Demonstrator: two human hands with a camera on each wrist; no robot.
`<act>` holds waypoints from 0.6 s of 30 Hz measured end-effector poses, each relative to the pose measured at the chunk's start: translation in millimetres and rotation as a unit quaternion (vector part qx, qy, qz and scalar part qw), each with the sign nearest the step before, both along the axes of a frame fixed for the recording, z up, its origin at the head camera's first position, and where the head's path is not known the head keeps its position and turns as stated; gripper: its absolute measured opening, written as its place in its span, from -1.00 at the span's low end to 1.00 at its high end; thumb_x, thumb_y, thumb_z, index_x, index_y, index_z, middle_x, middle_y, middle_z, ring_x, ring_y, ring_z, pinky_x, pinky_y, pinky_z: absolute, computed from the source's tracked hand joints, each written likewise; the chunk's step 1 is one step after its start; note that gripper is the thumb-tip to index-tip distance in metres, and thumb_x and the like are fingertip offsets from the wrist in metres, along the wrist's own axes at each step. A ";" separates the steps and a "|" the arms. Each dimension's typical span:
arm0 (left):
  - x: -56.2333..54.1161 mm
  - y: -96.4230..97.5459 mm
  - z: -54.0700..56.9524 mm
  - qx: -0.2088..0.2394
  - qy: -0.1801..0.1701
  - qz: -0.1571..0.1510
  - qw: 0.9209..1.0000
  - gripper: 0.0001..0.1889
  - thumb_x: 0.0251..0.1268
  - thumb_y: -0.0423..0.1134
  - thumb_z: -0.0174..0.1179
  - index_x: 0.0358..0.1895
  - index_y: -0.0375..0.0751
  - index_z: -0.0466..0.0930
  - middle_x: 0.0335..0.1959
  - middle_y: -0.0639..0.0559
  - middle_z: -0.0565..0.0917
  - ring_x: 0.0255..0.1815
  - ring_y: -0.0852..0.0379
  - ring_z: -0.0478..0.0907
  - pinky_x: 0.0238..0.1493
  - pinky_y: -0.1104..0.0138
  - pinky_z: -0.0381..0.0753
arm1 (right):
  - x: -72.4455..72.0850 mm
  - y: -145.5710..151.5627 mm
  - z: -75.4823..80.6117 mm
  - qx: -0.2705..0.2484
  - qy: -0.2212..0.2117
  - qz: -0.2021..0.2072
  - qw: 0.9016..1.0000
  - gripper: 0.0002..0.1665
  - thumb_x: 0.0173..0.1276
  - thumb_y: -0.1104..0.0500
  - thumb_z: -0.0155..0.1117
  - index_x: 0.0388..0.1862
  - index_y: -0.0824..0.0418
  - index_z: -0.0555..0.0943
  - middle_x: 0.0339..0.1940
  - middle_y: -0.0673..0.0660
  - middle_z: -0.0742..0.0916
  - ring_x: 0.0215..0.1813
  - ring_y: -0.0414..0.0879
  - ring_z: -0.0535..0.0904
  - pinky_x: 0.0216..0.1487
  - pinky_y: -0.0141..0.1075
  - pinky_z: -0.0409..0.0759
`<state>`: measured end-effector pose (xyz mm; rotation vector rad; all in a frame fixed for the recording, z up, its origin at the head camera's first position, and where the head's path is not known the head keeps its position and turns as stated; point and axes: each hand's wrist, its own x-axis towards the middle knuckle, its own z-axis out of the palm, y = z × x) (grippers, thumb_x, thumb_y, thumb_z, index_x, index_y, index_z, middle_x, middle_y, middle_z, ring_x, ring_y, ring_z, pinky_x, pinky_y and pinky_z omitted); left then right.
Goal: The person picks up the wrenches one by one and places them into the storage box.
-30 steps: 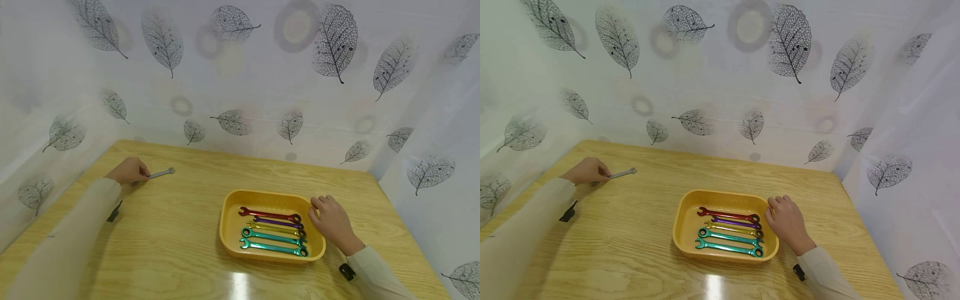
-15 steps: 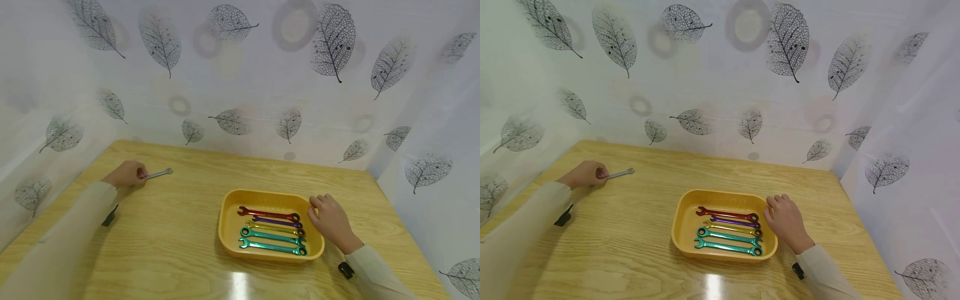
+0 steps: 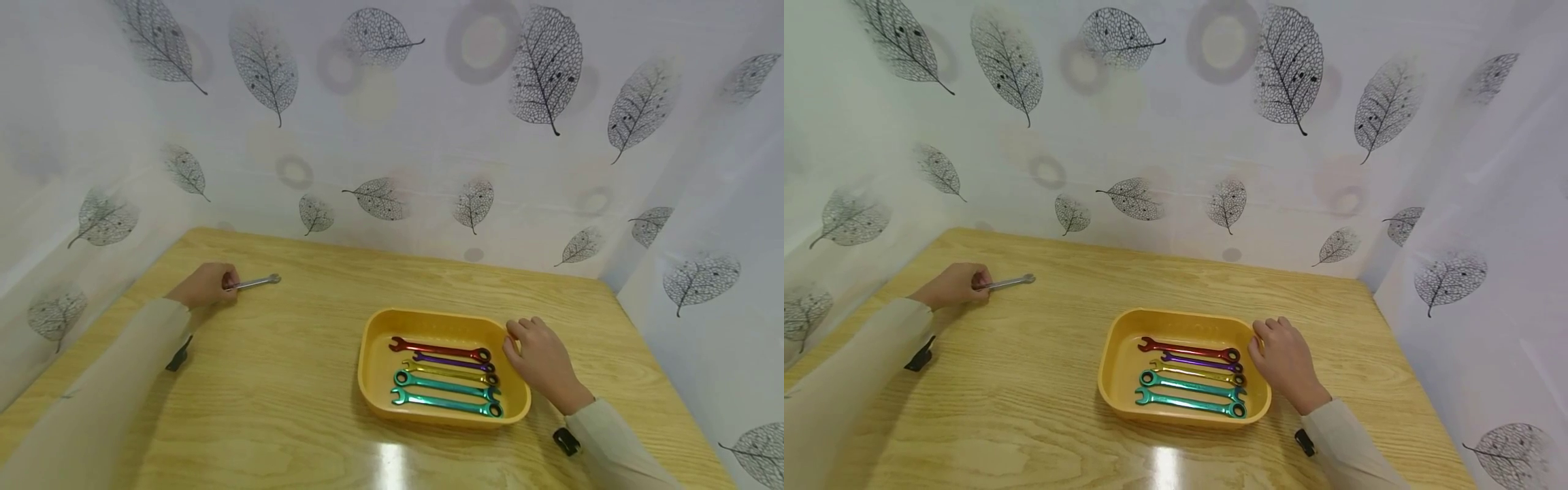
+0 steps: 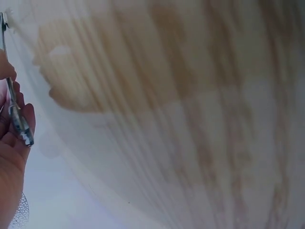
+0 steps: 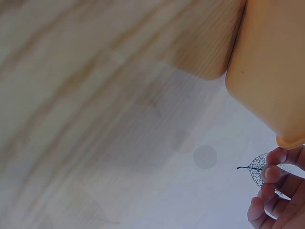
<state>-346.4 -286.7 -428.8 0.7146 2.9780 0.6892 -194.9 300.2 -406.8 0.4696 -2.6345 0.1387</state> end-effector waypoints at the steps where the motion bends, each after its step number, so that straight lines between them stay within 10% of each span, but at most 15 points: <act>1: -0.1 0.2 -0.3 0.000 0.002 0.001 1.000 -0.94 0.00 -0.47 0.18 -0.43 -0.31 0.52 -0.50 -0.01 0.57 -0.47 0.21 0.42 -0.41 0.37 0.46 | 0.2 -0.2 0.2 0.000 -0.001 0.000 1.000 -0.75 0.17 0.26 0.20 -0.60 0.11 0.34 -0.67 -0.04 0.31 -0.53 -0.16 0.11 -0.45 -0.35 0.11; 18: 1.8 9.0 9.1 0.007 -0.019 0.023 1.000 -0.90 0.09 -0.42 0.22 -0.38 -0.33 0.48 -0.45 -0.07 0.54 -0.44 0.17 0.40 -0.39 0.33 0.44 | 1.5 -1.2 1.9 -0.003 -0.009 -0.003 1.000 -0.75 0.18 0.26 0.19 -0.60 0.12 0.34 -0.67 -0.04 0.30 -0.53 -0.16 0.11 -0.45 -0.35 0.12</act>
